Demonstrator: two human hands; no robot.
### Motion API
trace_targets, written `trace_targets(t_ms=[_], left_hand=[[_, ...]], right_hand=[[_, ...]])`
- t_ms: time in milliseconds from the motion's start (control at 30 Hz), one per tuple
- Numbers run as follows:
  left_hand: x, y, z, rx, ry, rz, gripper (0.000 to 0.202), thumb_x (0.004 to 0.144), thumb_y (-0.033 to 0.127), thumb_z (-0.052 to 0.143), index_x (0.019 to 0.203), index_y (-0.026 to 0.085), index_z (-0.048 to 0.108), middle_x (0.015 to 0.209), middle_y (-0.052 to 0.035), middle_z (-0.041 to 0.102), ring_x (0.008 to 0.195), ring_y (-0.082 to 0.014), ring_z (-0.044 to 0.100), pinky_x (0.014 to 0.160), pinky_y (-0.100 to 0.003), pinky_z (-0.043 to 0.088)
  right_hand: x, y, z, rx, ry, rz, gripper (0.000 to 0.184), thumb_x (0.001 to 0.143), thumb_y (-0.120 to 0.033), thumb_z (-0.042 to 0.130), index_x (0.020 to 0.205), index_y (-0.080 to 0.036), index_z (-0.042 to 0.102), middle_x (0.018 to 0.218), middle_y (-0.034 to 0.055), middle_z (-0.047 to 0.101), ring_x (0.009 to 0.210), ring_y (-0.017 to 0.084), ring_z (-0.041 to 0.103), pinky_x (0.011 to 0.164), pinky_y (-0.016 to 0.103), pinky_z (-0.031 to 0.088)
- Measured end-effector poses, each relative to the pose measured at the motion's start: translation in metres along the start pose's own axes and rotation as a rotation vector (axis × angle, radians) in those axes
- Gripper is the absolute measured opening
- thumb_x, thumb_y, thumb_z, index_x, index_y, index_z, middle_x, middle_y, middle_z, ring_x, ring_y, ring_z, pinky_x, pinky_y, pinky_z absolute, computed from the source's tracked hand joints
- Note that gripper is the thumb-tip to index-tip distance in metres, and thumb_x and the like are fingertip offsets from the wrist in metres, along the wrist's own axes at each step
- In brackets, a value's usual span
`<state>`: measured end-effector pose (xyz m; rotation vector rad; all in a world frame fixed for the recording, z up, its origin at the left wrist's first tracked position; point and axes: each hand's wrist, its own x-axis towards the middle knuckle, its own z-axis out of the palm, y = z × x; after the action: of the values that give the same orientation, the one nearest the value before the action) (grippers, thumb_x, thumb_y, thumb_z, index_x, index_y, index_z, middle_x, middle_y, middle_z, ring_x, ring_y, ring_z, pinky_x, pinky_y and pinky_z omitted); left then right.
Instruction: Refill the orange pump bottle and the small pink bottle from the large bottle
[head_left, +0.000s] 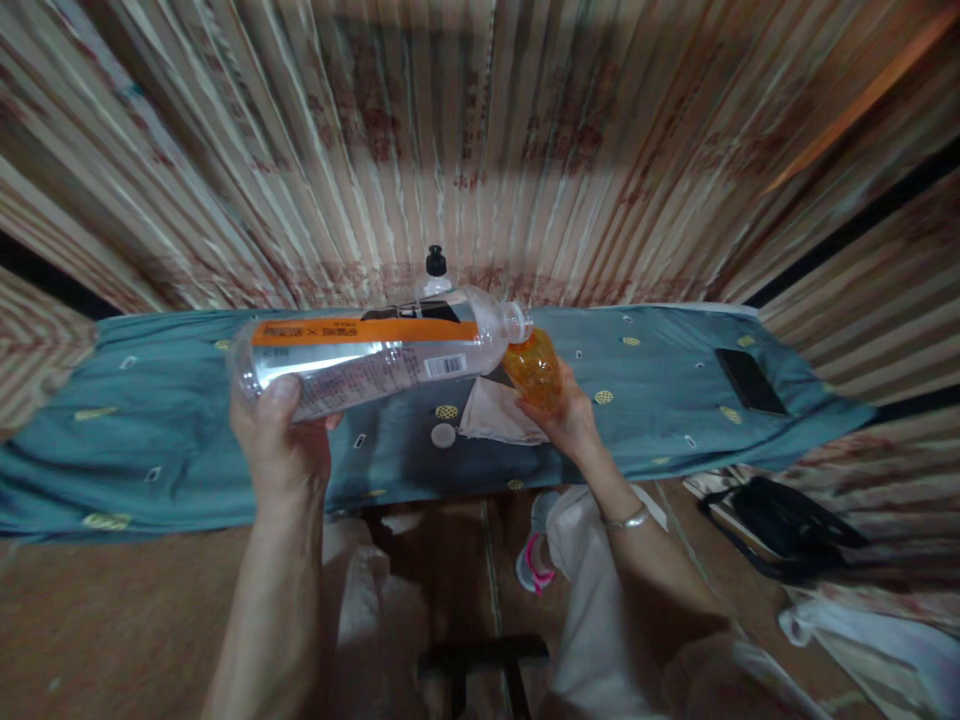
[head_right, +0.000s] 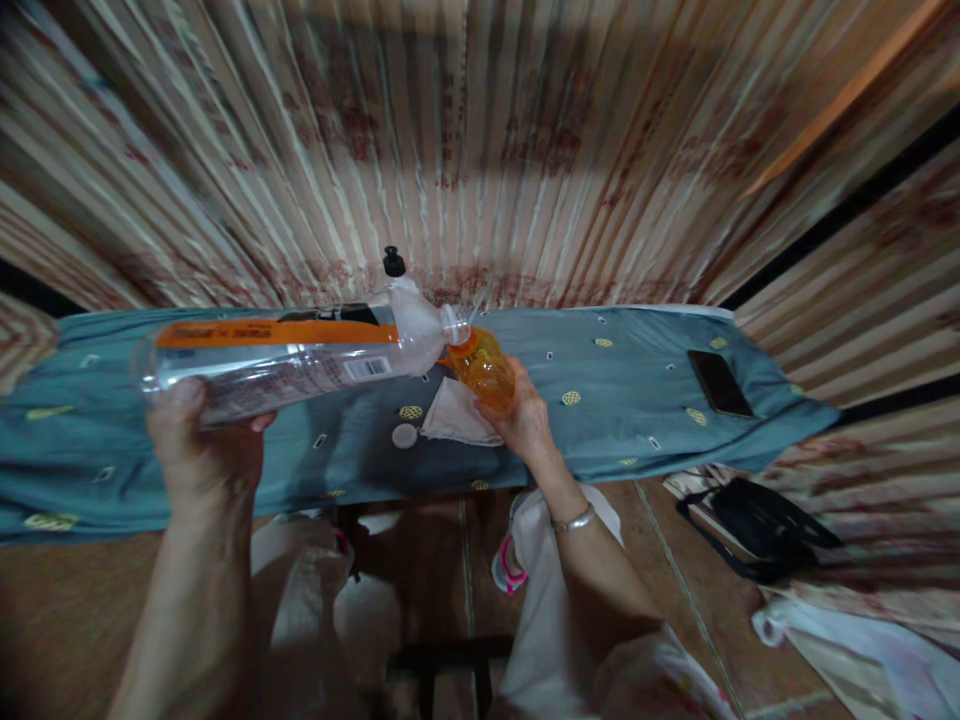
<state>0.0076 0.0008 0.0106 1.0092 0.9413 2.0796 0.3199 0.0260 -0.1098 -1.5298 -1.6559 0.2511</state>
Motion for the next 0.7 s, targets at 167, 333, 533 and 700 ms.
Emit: trace_targets(t_ms=[167, 333, 533, 700], left_hand=[[0.0004, -0.0011, -0.0016, 0.024, -0.002, -0.007, 0.058, 0.058, 0.046, 0.083, 0.111, 0.024, 0.073, 0.087, -0.002, 0.063, 0.061, -0.013, 0.047, 0.039, -0.018, 0.025], [-0.0001, -0.0016, -0.0028, 0.023, -0.008, -0.008, 0.059, 0.06, 0.048, 0.084, 0.113, 0.024, 0.072, 0.089, -0.0022, 0.064, 0.06, -0.0126, 0.046, 0.041, -0.02, 0.024], [0.0003, -0.0029, -0.0037, 0.0, 0.008, -0.007, 0.06, 0.059, 0.045, 0.085, 0.114, 0.025, 0.073, 0.082, -0.0004, 0.062, 0.059, -0.0131, 0.047, 0.041, -0.019, 0.024], [0.0003, -0.0015, -0.0018, 0.015, 0.005, -0.006, 0.058, 0.058, 0.045, 0.083, 0.111, 0.024, 0.073, 0.085, -0.002, 0.063, 0.06, -0.013, 0.047, 0.039, -0.018, 0.025]], right_hand=[[0.0003, 0.0012, 0.0007, -0.003, 0.008, -0.005, 0.087, 0.075, -0.046, 0.084, 0.151, -0.019, 0.051, 0.141, 0.0169, 0.073, 0.124, 0.036, 0.075, 0.102, 0.055, 0.064], [0.0002, -0.0006, -0.0002, 0.017, -0.002, 0.016, 0.084, 0.075, -0.044, 0.084, 0.15, -0.024, 0.052, 0.14, 0.0137, 0.074, 0.122, 0.036, 0.075, 0.102, 0.055, 0.065], [0.0001, -0.0022, -0.0017, 0.003, -0.008, 0.014, 0.085, 0.075, -0.047, 0.084, 0.15, -0.021, 0.052, 0.141, 0.0158, 0.073, 0.124, 0.038, 0.074, 0.102, 0.056, 0.064], [0.0004, -0.0033, -0.0021, -0.011, -0.008, 0.032, 0.086, 0.074, -0.046, 0.085, 0.149, -0.019, 0.052, 0.139, 0.0166, 0.074, 0.121, 0.037, 0.076, 0.101, 0.055, 0.065]])
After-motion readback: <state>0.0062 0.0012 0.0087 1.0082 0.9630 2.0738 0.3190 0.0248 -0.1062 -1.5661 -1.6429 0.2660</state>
